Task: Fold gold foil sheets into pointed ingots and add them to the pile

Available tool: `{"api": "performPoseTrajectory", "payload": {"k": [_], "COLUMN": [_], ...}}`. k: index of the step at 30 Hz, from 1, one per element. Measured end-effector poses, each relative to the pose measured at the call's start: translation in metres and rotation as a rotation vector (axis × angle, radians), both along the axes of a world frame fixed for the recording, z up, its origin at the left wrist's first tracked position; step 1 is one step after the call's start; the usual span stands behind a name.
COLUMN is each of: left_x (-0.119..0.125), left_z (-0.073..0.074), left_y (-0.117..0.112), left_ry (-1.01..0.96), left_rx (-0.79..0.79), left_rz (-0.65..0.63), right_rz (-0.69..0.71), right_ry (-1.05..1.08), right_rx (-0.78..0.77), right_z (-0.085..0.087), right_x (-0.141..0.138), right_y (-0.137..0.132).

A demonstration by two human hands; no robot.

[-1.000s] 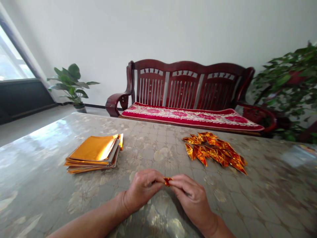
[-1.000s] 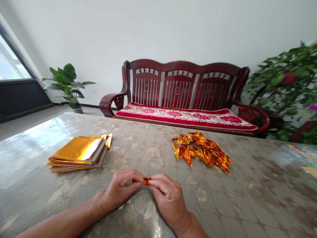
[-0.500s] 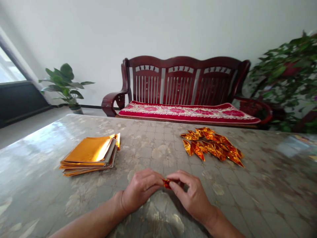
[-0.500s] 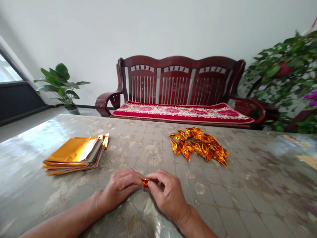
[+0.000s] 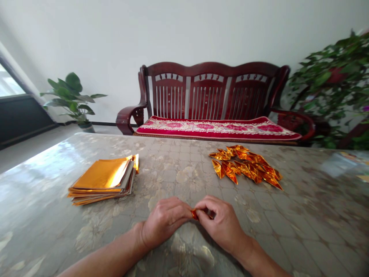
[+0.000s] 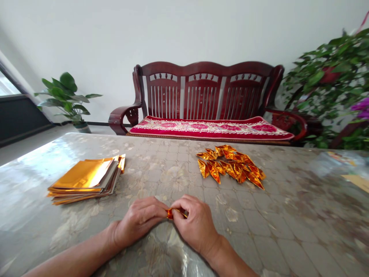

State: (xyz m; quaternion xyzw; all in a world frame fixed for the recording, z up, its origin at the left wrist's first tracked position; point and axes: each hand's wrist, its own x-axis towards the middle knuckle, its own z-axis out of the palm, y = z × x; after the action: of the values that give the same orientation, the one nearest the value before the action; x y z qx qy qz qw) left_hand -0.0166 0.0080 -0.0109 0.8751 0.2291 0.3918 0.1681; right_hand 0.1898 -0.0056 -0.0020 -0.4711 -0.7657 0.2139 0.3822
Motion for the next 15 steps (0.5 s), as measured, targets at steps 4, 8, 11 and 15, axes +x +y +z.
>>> {"api": "performPoseTrajectory", "payload": {"k": [4,8,11,15], "left_x": [0.0013,0.0027,0.0032,0.0033], "left_z": [0.0013,0.0026,0.0024,0.0030], "left_y": [0.0006,0.0009,0.0005,0.0003], "left_ry": [-0.012,-0.026,-0.023,-0.013], "left_rx": [-0.010,-0.012,0.003,0.009], "left_rz": [0.007,0.023,0.021,0.002], "right_rz": [-0.034,-0.090,-0.112,-0.107], "right_ry": [-0.016,-0.007,-0.026,-0.060], "right_rx": [-0.028,-0.024,0.003,0.029], "right_z": [-0.0010,-0.0003,0.0010,0.0020], "right_x": [-0.0009,-0.0010,-0.0018,-0.0034], "right_y": [0.0014,0.0011,-0.0005,-0.0022]}}
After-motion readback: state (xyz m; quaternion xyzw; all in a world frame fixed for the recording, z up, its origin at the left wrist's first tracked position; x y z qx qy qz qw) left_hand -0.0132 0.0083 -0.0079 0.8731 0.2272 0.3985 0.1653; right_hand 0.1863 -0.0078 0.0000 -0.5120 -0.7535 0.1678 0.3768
